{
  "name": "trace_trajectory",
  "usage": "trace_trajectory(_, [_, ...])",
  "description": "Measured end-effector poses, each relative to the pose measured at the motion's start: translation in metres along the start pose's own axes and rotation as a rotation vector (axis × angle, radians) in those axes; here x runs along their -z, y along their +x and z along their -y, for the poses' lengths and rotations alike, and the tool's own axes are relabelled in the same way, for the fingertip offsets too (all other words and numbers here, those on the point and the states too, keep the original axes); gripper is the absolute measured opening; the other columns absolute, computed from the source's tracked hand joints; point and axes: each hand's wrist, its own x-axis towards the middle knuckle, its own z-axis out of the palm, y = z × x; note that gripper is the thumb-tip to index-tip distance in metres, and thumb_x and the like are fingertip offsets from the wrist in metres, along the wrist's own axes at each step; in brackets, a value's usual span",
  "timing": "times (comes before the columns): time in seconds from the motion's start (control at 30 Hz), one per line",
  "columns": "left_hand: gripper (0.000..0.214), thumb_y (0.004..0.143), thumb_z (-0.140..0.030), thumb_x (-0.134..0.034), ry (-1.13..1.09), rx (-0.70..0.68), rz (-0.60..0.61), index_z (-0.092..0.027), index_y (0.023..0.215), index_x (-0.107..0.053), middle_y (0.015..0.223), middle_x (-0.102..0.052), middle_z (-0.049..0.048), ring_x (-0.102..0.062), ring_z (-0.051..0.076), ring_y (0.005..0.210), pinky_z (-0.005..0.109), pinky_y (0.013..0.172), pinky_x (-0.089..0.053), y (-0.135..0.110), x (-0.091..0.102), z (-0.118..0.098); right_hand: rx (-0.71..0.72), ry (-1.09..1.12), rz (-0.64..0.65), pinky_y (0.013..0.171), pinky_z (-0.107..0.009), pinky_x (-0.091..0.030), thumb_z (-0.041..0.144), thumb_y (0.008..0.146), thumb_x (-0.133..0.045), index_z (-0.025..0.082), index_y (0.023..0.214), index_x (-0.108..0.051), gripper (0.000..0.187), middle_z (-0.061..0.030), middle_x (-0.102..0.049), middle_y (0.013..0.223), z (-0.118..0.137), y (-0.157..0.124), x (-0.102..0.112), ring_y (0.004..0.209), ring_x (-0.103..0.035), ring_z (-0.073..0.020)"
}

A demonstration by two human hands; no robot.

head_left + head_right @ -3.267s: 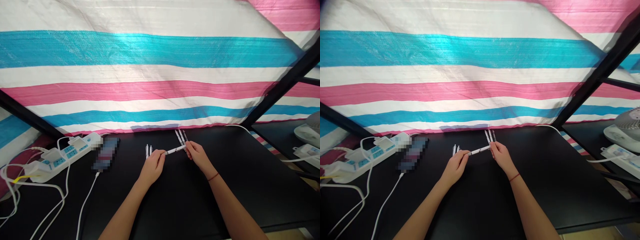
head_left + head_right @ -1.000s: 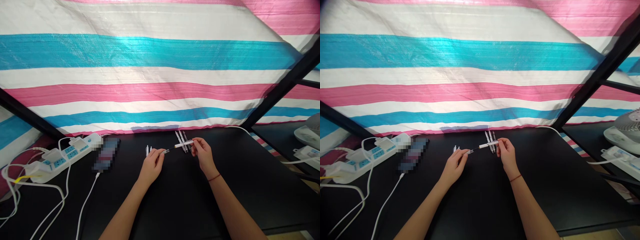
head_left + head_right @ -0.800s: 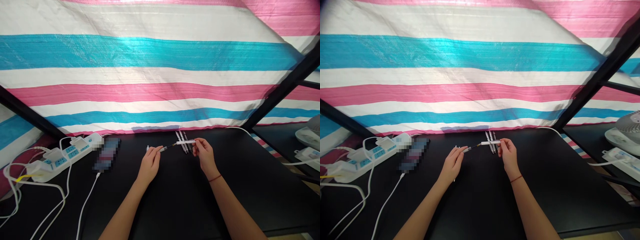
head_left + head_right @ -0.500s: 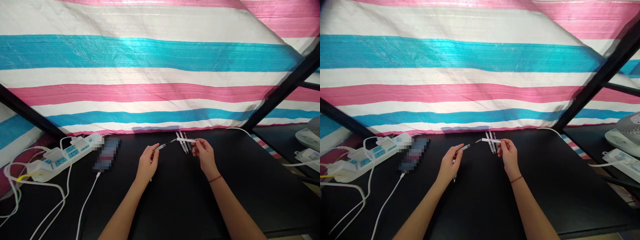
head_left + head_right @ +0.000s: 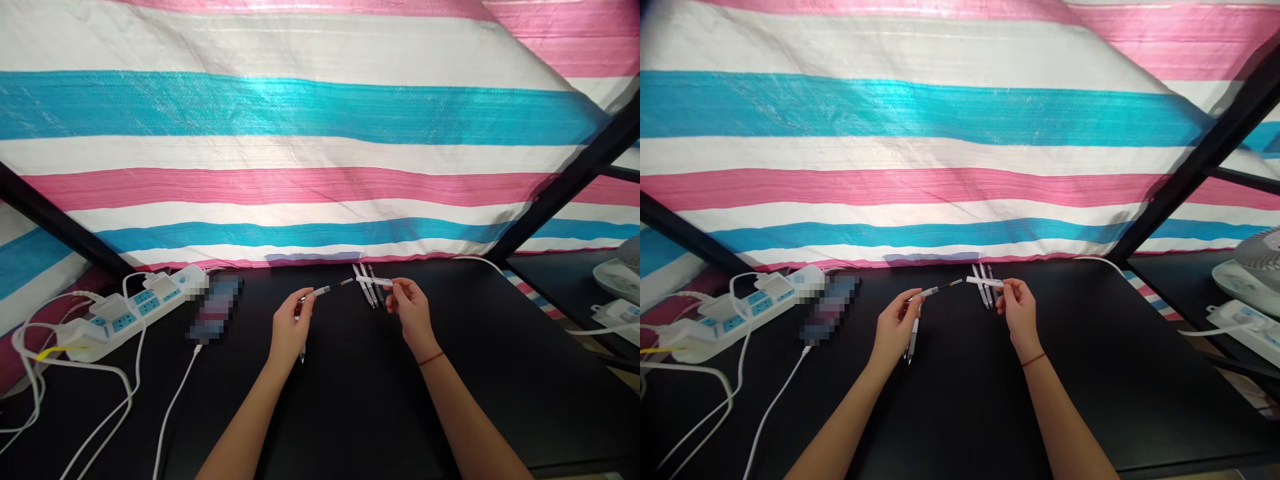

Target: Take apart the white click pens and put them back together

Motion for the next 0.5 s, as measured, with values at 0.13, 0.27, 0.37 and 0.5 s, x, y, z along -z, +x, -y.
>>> trace_trajectory(0.13, [0.032, 0.087, -0.041, -0.051, -0.008, 0.010, 0.006, -0.019, 0.107, -0.063, 0.085, -0.067, 0.0038, -0.059, 0.014, 0.067, 0.024, 0.063, -0.048, -0.0002, -0.0004, -0.0001, 0.012, -0.031, 0.010, 0.037, -0.019, -0.038, 0.038, 0.073, -0.065, 0.018, 0.084, -0.055, 0.025, -0.0005, -0.061, 0.072, -0.0013, 0.0001, -0.0005, 0.046, -0.050, -0.0079])
trace_trajectory(0.27, [0.032, 0.087, -0.041, -0.050, 0.005, 0.005, 0.017, -0.019, 0.106, -0.063, 0.086, -0.068, 0.0040, -0.059, 0.014, 0.067, 0.024, 0.064, -0.048, -0.0005, -0.0011, -0.0006, 0.017, -0.044, 0.012, 0.037, -0.019, -0.038, 0.039, 0.074, -0.065, 0.018, 0.084, -0.055, 0.025, -0.0001, -0.061, 0.071, -0.0015, 0.0001, -0.0011, 0.046, -0.050, -0.0079])
trace_trajectory(0.37, [0.032, 0.088, -0.041, -0.049, 0.021, -0.009, 0.024, -0.019, 0.106, -0.063, 0.086, -0.067, 0.0042, -0.059, 0.014, 0.066, 0.025, 0.064, -0.048, -0.0009, -0.0019, -0.0002, 0.020, -0.041, 0.020, 0.037, -0.019, -0.038, 0.038, 0.074, -0.064, 0.018, 0.084, -0.055, 0.024, 0.0002, -0.061, 0.071, -0.0014, -0.0004, -0.0016, 0.046, -0.049, -0.0077])
trace_trajectory(0.5, [0.033, 0.088, -0.042, -0.050, 0.032, -0.022, 0.043, -0.019, 0.107, -0.063, 0.084, -0.067, 0.0045, -0.059, 0.014, 0.065, 0.025, 0.063, -0.048, -0.0014, -0.0039, 0.0017, 0.031, -0.058, 0.063, 0.037, -0.019, -0.038, 0.038, 0.076, -0.063, 0.019, 0.085, -0.055, 0.022, 0.0003, -0.061, 0.070, -0.0017, -0.0018, -0.0025, 0.046, -0.049, -0.0079])
